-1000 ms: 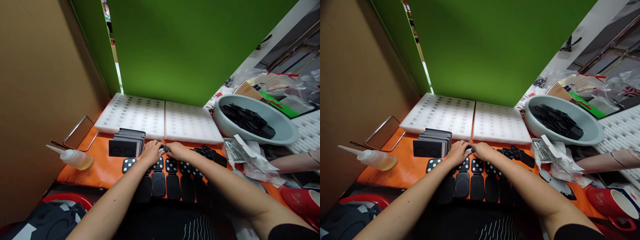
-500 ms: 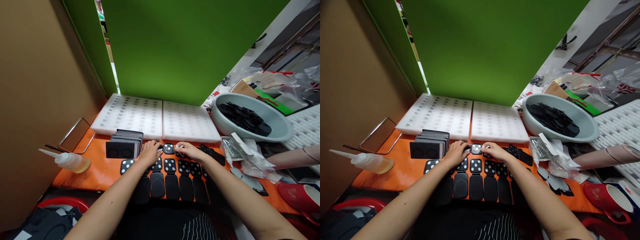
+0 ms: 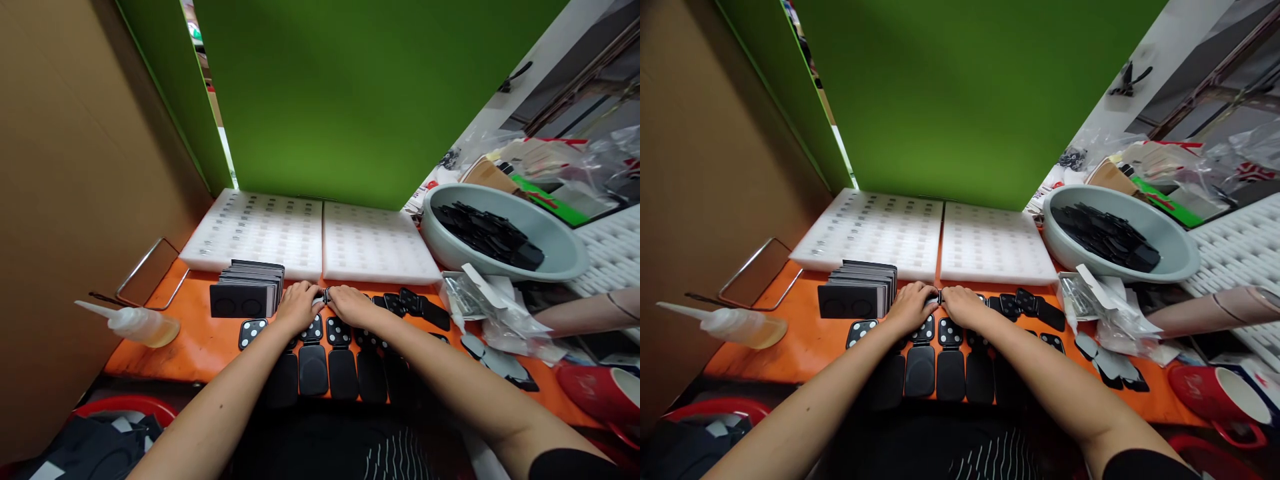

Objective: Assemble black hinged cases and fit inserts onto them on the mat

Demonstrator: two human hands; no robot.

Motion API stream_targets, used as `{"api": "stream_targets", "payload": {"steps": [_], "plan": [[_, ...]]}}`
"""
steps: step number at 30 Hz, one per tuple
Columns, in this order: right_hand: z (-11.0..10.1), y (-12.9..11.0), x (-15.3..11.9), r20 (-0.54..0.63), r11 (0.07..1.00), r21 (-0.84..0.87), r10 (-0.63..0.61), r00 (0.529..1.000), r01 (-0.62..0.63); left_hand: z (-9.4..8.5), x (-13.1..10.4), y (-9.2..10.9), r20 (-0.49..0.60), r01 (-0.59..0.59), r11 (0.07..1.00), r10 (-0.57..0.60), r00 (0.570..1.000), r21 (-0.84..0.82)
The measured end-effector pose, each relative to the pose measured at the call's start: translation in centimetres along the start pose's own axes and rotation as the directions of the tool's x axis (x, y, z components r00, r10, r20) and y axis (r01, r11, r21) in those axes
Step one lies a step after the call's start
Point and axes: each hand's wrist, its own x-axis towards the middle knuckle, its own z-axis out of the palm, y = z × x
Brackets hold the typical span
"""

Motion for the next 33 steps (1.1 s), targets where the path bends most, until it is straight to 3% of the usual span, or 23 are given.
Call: {"api": "stream_targets", "payload": {"steps": [6,13,17,19,21,23,30,32,33], "plan": [[-0.4,0.2,0.2,0.015,0.998,0.025,-0.052,0.999,0.051,0.1,0.0,-0.1,-0.007,-0.008,1.0,0.007,1.0,-0.005],[-1.1,0.2,1.3,0.131,0.999,0.04,-0.026,0.991,0.021,0.0,0.0,-0.1,-0.004,-0.008,1.0,0.008,1.0,-0.002],[-2.1,1.5,0.3,0.225,0.972,0.236,-0.038,0.974,-0.017,-0.2,0.0,0.0,-0.004,-0.007,1.0,0.007,1.0,0.0],[-2.4,2.7,-0.8,0.207,0.869,0.483,0.009,0.978,-0.11,-0.2,-0.1,0.1,-0.004,-0.003,1.0,0.003,1.0,-0.001],[-2.2,3.9,-1.9,0.136,0.662,0.728,0.116,0.984,-0.179,-0.2,-0.1,0.1,-0.004,-0.003,1.0,0.003,1.0,-0.001],[-1.6,4.6,-2.9,0.105,0.461,0.867,0.201,0.974,-0.189,-0.2,0.0,0.1,-0.006,-0.004,1.0,0.004,1.0,0.002],[-0.2,3.5,-5.6,0.135,0.048,0.987,0.286,0.949,-0.155,-0.5,0.3,0.5,-0.016,-0.018,0.999,0.019,1.0,0.038],[0.0,3.3,-7.0,0.142,-0.02,0.989,0.325,0.935,-0.143,-0.6,0.3,0.9,-0.028,-0.03,0.998,0.031,0.999,0.05],[0.1,3.3,-7.7,0.138,-0.012,0.99,0.34,0.93,-0.142,-0.6,0.4,1.1,-0.033,-0.039,0.998,0.041,0.999,0.052]]}}
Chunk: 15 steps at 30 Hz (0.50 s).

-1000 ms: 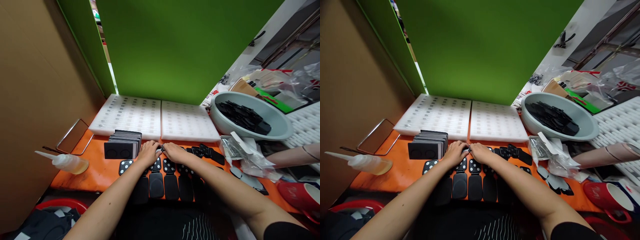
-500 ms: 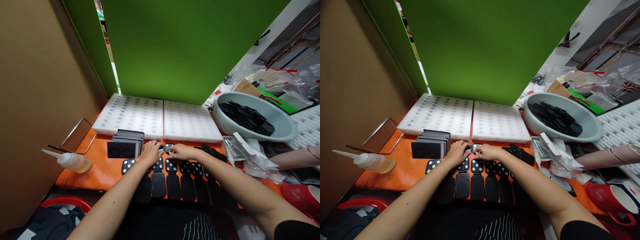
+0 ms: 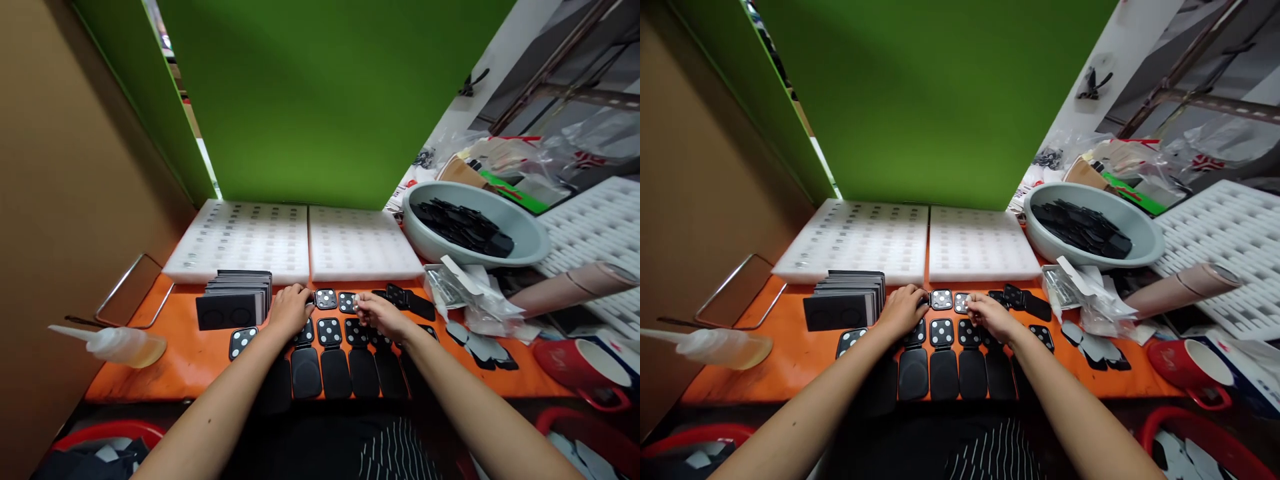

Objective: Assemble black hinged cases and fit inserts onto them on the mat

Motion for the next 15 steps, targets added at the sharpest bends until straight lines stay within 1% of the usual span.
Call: {"api": "stream_targets", "payload": {"steps": [2,3,4,5,6,7,8,9,10,11,12,13,15], "plan": [[-0.4,0.6,-1.1,-0.025,0.996,-0.079,-0.036,0.999,0.034,0.2,0.1,0.4,-0.009,-0.031,1.0,0.031,0.999,-0.005],[-0.5,0.9,-1.5,-0.036,0.986,-0.154,-0.064,0.997,0.058,0.4,0.1,0.6,-0.009,-0.05,0.999,0.049,0.999,-0.013],[-0.4,1.0,-1.5,-0.048,0.963,-0.257,-0.102,0.994,0.086,0.6,0.2,0.7,-0.006,-0.066,0.998,0.066,0.998,-0.022],[-0.1,1.0,-1.3,-0.061,0.918,-0.379,-0.151,0.987,0.117,0.8,0.2,0.7,-0.002,-0.077,0.996,0.077,0.997,-0.033],[0.4,0.8,-0.8,-0.067,0.847,-0.51,-0.214,0.975,0.151,0.9,0.3,0.7,0.004,-0.082,0.996,0.083,0.997,-0.043],[1.0,0.5,-0.1,-0.057,0.742,-0.646,-0.28,0.958,0.179,1.0,0.3,0.6,0.01,-0.083,0.995,0.083,0.996,-0.051],[1.7,0.1,0.8,-0.027,0.617,-0.76,-0.339,0.94,0.201,1.1,0.3,0.5,0.016,-0.079,0.995,0.08,0.997,-0.056],[2.4,-0.4,1.8,0.027,0.481,-0.85,-0.369,0.929,0.216,1.1,0.3,0.3,0.022,-0.073,0.996,0.074,0.997,-0.058],[3.1,-0.8,2.9,0.08,0.344,-0.914,-0.36,0.93,0.212,1.0,0.3,0.2,0.028,-0.065,0.996,0.067,0.997,-0.058],[3.7,-1.1,3.8,0.125,0.243,-0.946,-0.332,0.935,0.213,0.9,0.2,0.1,0.034,-0.057,0.997,0.059,0.998,-0.055],[4.2,-1.4,4.7,0.16,0.169,-0.961,-0.295,0.942,0.217,0.8,0.2,0.0,0.039,-0.049,0.997,0.051,0.998,-0.052],[4.5,-1.6,5.4,0.185,0.128,-0.966,-0.259,0.948,0.223,0.7,0.2,0.0,0.045,-0.042,0.998,0.044,0.998,-0.05],[4.6,-1.7,6.3,0.222,0.106,-0.963,-0.211,0.952,0.248,0.5,0.2,-0.1,0.057,-0.034,0.998,0.037,0.998,-0.048]]}}
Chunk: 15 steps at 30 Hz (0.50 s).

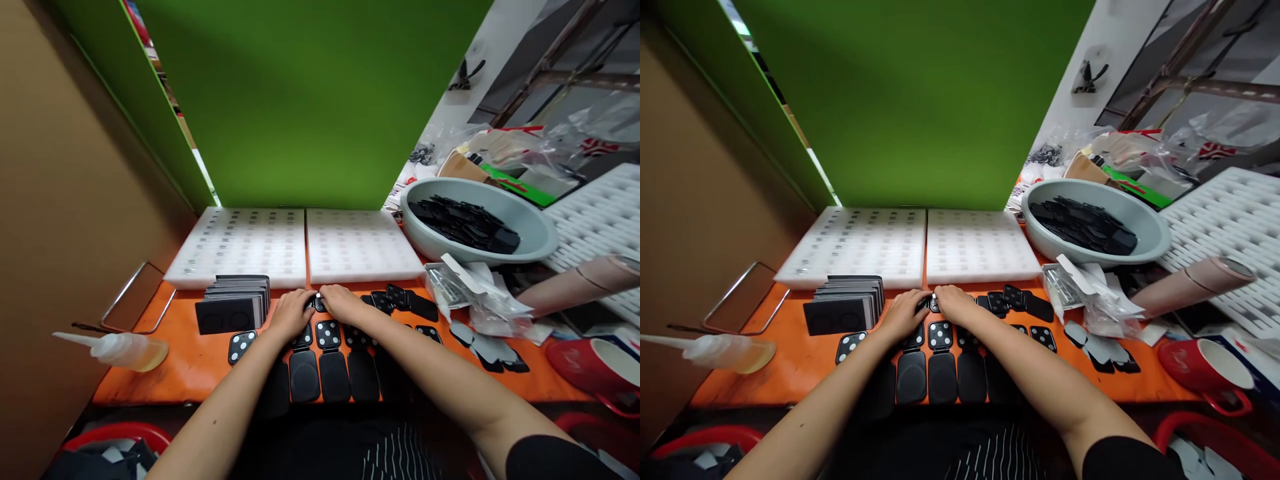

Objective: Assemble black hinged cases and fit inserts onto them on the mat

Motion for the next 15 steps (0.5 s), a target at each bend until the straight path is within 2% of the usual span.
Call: {"api": "stream_targets", "payload": {"steps": [10,12,13,14,15], "plan": [[-0.4,1.2,0.9,0.146,0.991,0.006,-0.135,0.98,0.136,0.0,0.0,-0.6,0.053,0.012,1.0,-0.013,0.999,0.009],[-0.4,1.7,0.6,0.149,0.985,0.145,-0.115,0.982,0.094,0.0,0.0,-0.6,0.054,0.01,1.0,-0.01,0.999,0.007],[-0.4,2.1,0.4,0.146,0.962,0.273,-0.075,0.986,0.033,0.0,0.0,-0.6,0.053,0.01,1.0,-0.01,0.999,0.005],[-0.5,2.5,0.1,0.146,0.903,0.428,-0.021,0.989,-0.044,0.0,0.0,-0.6,0.051,0.01,1.0,-0.01,0.999,0.002],[-0.7,2.9,-0.4,0.15,0.796,0.593,0.038,0.988,-0.121,0.0,0.0,-0.6,0.049,0.01,1.0,-0.01,0.999,-0.001]]}}
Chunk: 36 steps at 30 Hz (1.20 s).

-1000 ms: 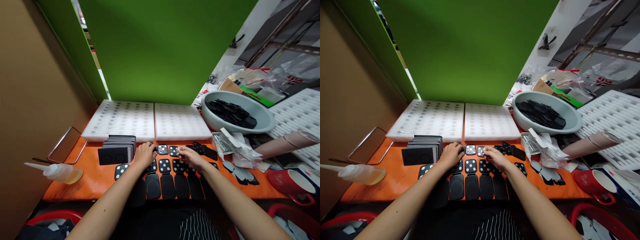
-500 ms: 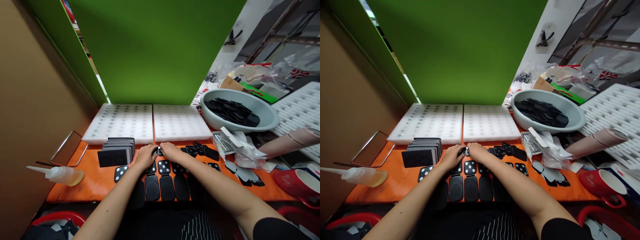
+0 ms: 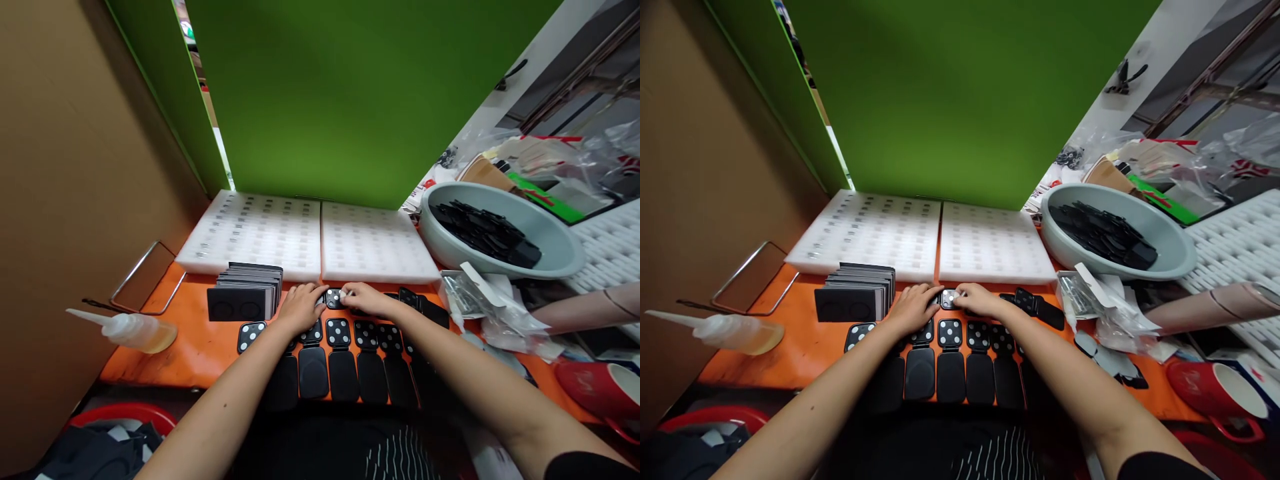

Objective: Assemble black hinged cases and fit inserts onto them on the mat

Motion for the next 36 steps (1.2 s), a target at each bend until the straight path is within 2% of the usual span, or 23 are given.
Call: {"api": "stream_targets", "payload": {"steps": [1,2,4,7,10,13,15,17,19,20,22,24,25,27,29,30,31,33,36], "plan": [[-0.3,0.3,-0.6,-0.025,0.976,0.216,0.047,0.999,-0.041,0.0,0.0,0.0,-0.002,0.0,1.0,0.0,1.0,-0.002],[-0.5,0.6,-1.4,-0.045,0.908,0.415,0.085,0.995,-0.059,0.0,0.0,0.0,-0.004,0.001,1.0,-0.001,1.0,-0.004],[-0.6,1.2,-3.6,-0.097,0.72,0.694,0.138,0.986,-0.033,-0.1,0.0,0.0,-0.005,0.001,1.0,-0.001,1.0,-0.004],[0.8,2.0,-8.0,-0.15,0.502,0.865,0.231,0.961,0.014,-0.4,0.1,0.0,0.001,-0.009,1.0,0.009,1.0,0.003],[3.7,2.4,-12.8,-0.109,0.394,0.919,0.294,0.95,-0.016,-0.9,0.4,0.4,0.016,-0.027,0.999,0.027,1.0,0.019],[6.7,2.6,-16.4,-0.051,0.402,0.911,0.323,0.945,-0.089,-1.2,0.1,2.3,-0.035,-0.028,0.999,0.029,0.999,0.037],[8.1,2.7,-17.9,-0.096,0.42,0.904,0.367,0.925,-0.073,-1.2,-1.2,4.8,-0.055,-0.077,0.996,0.074,0.996,-0.054],[9.1,2.8,-18.8,-0.205,0.447,0.895,0.422,0.883,-0.006,-0.8,-3.3,8.0,0.053,-0.208,0.947,0.227,0.972,-0.246],[9.7,2.9,-19.3,-0.295,0.491,0.87,0.44,0.848,0.047,-0.1,-5.7,11.2,0.199,-0.333,0.864,0.427,0.882,-0.377],[10.0,2.8,-19.5,-0.32,0.508,0.859,0.436,0.841,0.064,0.4,-6.6,12.6,0.225,-0.361,0.842,0.472,0.852,-0.402],[10.3,2.8,-19.7,-0.341,0.533,0.842,0.409,0.846,0.082,1.2,-7.8,14.6,0.236,-0.364,0.844,0.475,0.848,-0.393],[10.3,2.9,-20.0,-0.369,0.577,0.81,0.369,0.853,0.101,1.9,-8.1,15.7,0.226,-0.346,0.864,0.443,0.867,-0.365],[10.0,3.0,-20.3,-0.386,0.623,0.775,0.334,0.86,0.106,2.0,-7.9,15.9,0.225,-0.337,0.871,0.431,0.874,-0.358],[8.6,3.4,-20.7,-0.432,0.777,0.624,0.249,0.867,0.088,2.1,-7.6,16.0,0.214,-0.303,0.879,0.397,0.892,-0.367],[5.9,4.1,-21.1,-0.524,0.934,0.357,0.192,0.83,0.009,2.0,-7.3,15.7,0.176,-0.232,0.88,0.328,0.928,-0.415],[4.2,4.6,-21.1,-0.594,0.975,0.209,0.182,0.784,-0.068,1.9,-7.4,15.4,0.153,-0.187,0.873,0.282,0.947,-0.45],[2.3,5.1,-21.2,-0.666,0.983,0.098,0.179,0.724,-0.153,1.9,-7.4,15.1,0.132,-0.137,0.862,0.228,0.965,-0.488],[-1.4,6.4,-21.3,-0.723,0.953,-0.001,0.209,0.659,-0.303,1.8,-7.8,14.4,0.119,-0.032,0.825,0.12,0.986,-0.564],[-5.6,8.9,-22.0,-0.719,0.845,-0.131,0.279,0.637,-0.518,1.9,-8.3,13.2,0.131,0.106,0.759,-0.028,0.991,-0.642]]}}
